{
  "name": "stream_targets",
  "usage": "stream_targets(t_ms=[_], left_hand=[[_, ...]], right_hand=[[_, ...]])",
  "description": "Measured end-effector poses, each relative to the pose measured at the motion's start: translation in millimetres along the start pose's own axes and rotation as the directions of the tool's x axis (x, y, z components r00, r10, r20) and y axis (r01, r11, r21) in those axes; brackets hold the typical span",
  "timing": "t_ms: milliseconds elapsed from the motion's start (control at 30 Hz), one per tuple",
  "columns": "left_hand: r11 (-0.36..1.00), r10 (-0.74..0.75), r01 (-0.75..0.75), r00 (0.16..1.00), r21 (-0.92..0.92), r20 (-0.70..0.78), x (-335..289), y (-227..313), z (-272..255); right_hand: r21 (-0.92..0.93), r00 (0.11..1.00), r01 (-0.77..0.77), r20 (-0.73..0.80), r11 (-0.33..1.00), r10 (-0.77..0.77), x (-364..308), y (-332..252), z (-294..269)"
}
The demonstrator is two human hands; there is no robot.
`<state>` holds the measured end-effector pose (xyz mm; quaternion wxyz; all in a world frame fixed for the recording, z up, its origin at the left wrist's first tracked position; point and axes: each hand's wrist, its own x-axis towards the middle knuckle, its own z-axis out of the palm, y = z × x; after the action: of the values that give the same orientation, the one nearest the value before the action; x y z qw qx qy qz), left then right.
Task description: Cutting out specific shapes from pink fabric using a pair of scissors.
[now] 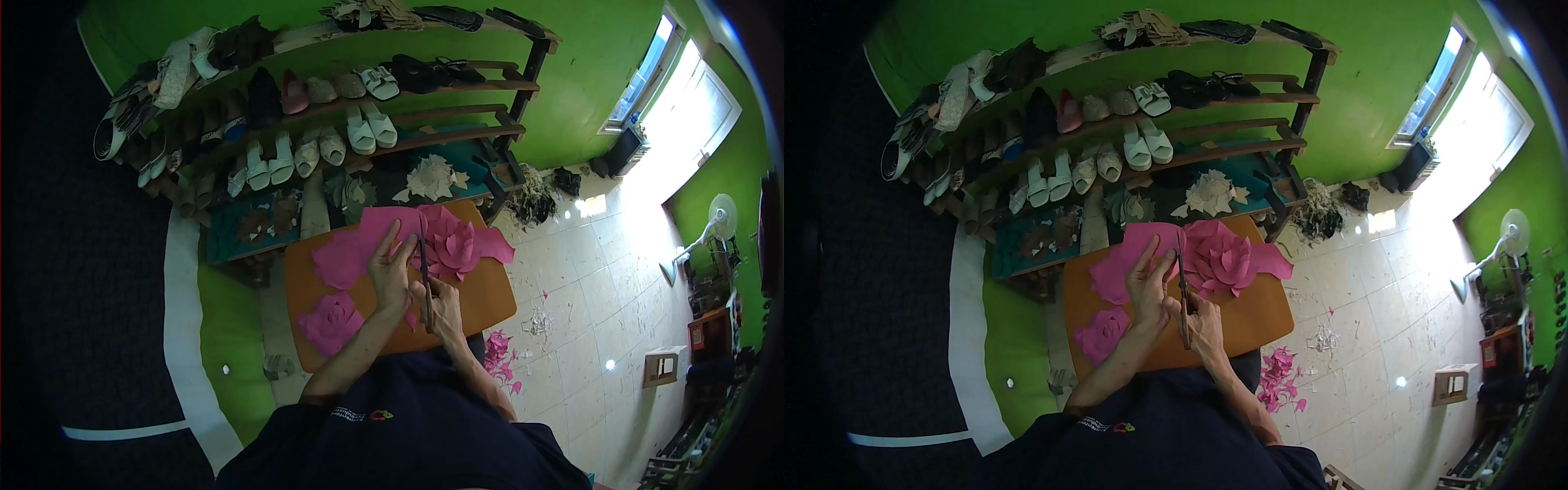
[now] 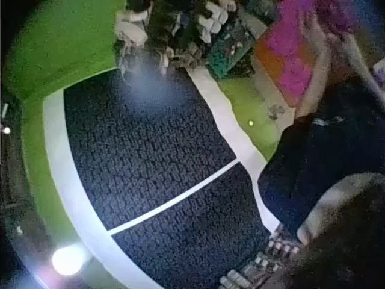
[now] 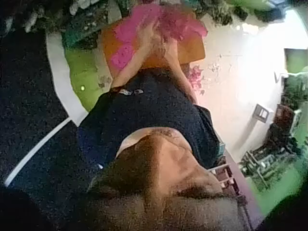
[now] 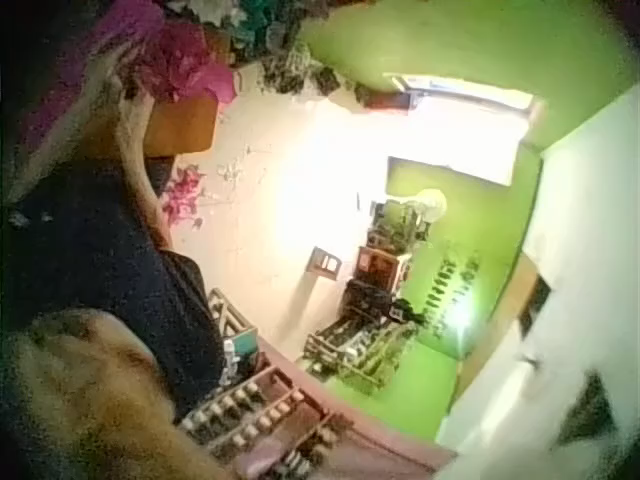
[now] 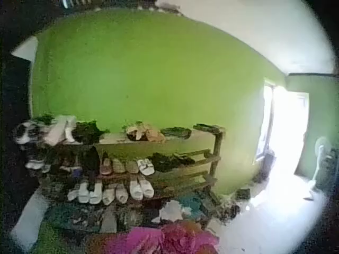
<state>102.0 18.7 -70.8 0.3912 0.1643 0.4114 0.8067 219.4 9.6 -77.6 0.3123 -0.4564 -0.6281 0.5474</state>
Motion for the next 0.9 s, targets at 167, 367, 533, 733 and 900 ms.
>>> stream_targets(t_ms=[167,367,533,733,900], left_hand=[[1.0,-0.024,0.024,1.0,-0.01,-0.001,0,2,0],[1.0,-0.011,0.01,1.0,-0.011,-0.022,0,0,3],[0.997,-0.058,0.057,0.998,-0.044,-0.011,-6,-3,5],[0.999,-0.044,0.044,0.998,0.004,-0.051,-3,-7,-4],[0.996,-0.086,0.085,0.996,0.007,0.038,22,9,-24]], right_hand=[[0.03,0.998,-0.057,-0.015,0.998,0.057,-1,-3,0],[0.029,0.998,-0.06,-0.007,0.998,0.06,-1,-9,-2],[-0.035,0.998,0.027,-0.061,0.999,-0.029,7,-1,-4],[0.038,0.994,-0.11,0.006,0.993,0.109,1,11,-9],[-0.001,0.991,-0.088,0.105,0.996,0.088,-14,20,-17]])
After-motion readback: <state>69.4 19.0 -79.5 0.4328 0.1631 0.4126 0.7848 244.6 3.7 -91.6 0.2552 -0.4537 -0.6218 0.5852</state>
